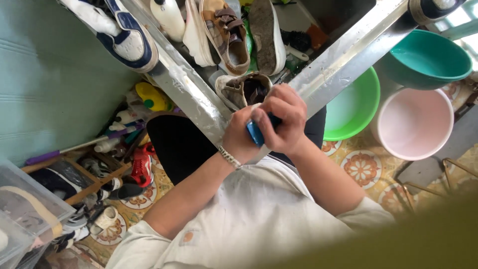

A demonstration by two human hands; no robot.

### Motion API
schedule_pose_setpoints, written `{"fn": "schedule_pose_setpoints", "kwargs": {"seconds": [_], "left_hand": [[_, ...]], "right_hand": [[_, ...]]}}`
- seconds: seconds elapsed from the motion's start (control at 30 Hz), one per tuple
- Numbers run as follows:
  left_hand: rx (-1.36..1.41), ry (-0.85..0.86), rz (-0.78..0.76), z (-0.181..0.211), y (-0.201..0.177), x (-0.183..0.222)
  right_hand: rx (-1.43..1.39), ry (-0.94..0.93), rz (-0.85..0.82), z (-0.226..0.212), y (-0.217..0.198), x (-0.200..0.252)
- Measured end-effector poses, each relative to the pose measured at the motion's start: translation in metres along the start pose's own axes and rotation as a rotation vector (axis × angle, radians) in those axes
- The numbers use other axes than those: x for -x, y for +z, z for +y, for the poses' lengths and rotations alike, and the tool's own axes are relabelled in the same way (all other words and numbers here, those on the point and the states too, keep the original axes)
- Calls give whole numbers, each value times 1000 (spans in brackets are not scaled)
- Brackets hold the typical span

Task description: Cleaning and scrubbing various types of shoes in a sink using a brush and cleaning solution.

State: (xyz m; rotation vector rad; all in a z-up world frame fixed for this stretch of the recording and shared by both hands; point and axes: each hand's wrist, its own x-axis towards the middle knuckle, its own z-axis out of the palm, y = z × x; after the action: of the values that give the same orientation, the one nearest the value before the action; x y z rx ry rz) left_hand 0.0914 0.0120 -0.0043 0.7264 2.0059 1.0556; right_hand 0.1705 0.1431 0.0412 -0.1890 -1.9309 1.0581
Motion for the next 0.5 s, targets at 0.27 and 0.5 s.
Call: {"fn": "schedule_pose_setpoints", "kwargs": {"seconds": [0.27,0.5], "left_hand": [[100,116,34,12,-3,6],[107,251,52,21,0,6]], "right_hand": [[-8,46,1,28,-14,16],[26,74,49,55,-35,10]]}}
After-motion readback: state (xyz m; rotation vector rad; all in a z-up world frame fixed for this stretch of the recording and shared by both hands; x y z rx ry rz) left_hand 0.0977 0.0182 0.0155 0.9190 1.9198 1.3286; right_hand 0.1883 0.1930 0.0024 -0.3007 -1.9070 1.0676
